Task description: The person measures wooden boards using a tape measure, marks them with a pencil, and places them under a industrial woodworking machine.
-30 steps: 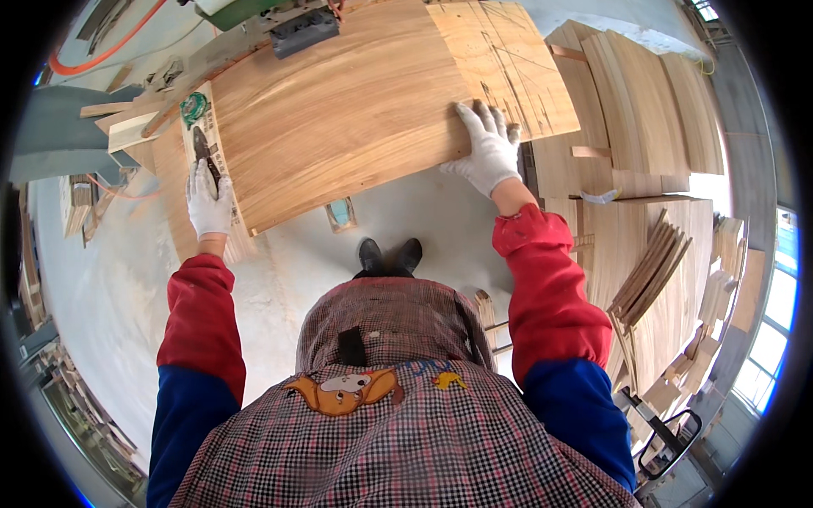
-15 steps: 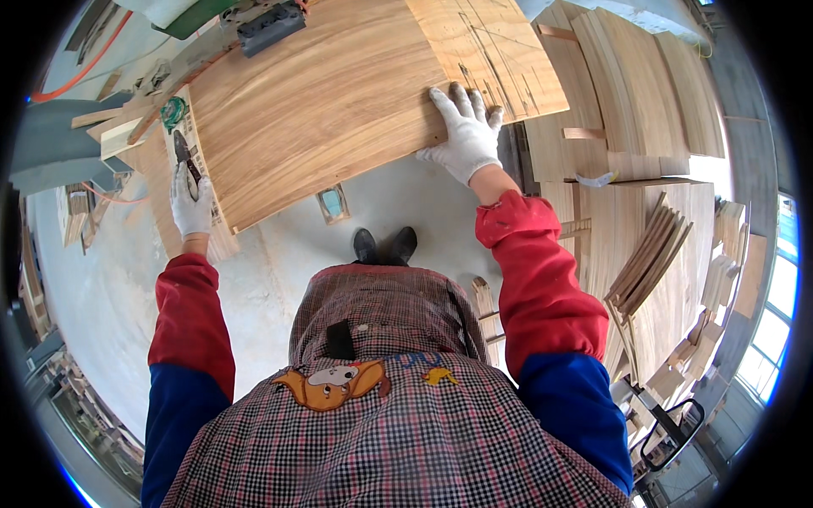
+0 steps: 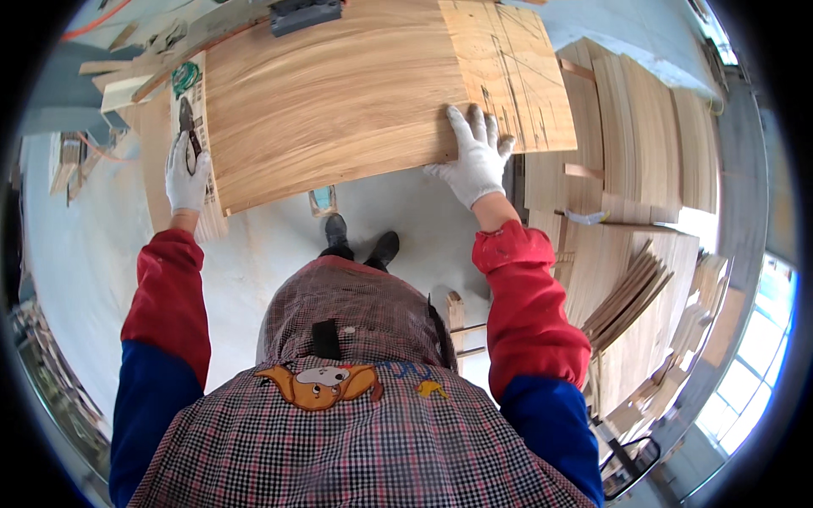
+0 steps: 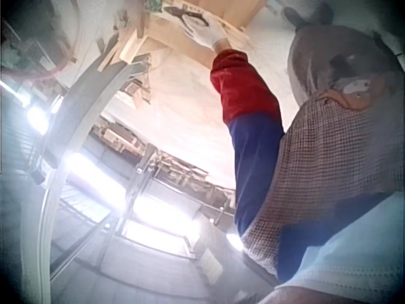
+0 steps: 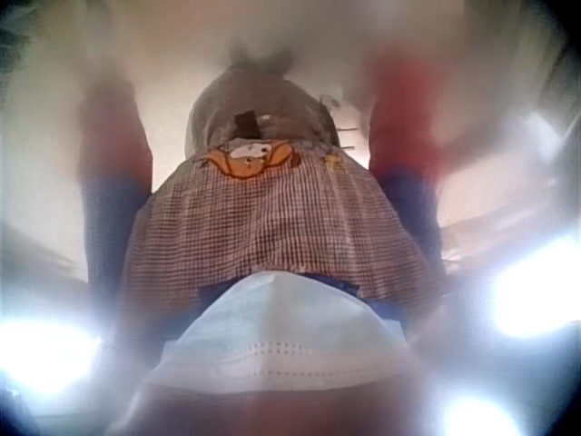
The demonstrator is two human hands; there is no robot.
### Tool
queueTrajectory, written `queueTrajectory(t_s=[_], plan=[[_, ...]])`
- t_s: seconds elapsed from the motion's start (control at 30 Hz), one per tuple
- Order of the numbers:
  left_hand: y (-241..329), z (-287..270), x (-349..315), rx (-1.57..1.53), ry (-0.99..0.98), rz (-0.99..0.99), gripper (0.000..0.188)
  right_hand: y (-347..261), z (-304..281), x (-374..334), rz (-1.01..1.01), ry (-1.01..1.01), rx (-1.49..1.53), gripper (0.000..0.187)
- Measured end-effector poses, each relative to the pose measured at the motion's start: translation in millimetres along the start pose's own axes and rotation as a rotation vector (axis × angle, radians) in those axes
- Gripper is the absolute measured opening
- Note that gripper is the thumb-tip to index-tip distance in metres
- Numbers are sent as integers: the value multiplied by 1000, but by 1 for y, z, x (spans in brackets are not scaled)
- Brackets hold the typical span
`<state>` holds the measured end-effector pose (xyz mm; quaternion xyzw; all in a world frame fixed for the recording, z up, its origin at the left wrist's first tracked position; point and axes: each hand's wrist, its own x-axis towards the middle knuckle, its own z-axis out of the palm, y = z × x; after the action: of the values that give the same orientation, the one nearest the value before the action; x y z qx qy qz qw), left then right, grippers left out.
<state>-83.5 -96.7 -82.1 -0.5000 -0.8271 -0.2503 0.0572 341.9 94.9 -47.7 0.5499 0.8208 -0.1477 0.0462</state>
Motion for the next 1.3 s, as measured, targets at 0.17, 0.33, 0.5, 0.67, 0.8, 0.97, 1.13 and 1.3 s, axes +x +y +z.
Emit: queueTrajectory(t_s=[0.17,0.33,0.5,0.67,0.8,0.97,1.13,1.3], plan=[[4,-3,0,-2,4,-23,53,2,6,0,-34,40,17,97],[-2,-2,-2,0,10,-28,53,3,8,2,-47,45,31,98],[2,-3,-1,-29,10,-41,53,4,7,2,-37,34,30,99],[4,-4,0,-82,10,-88,51,4,7,3,-29,25,29,100],[3,-4,-1,-86,2,-87,51,3,5,2,-28,23,9,100],[3,-6,-2,-130,-21,-129,53,4,7,1,-39,43,16,100],[-5,-2,-4,-121,-42,-121,53,5,7,0,-60,58,34,100],[-6,-2,-4,-165,-56,-144,52,4,6,1,-55,59,64,98]])
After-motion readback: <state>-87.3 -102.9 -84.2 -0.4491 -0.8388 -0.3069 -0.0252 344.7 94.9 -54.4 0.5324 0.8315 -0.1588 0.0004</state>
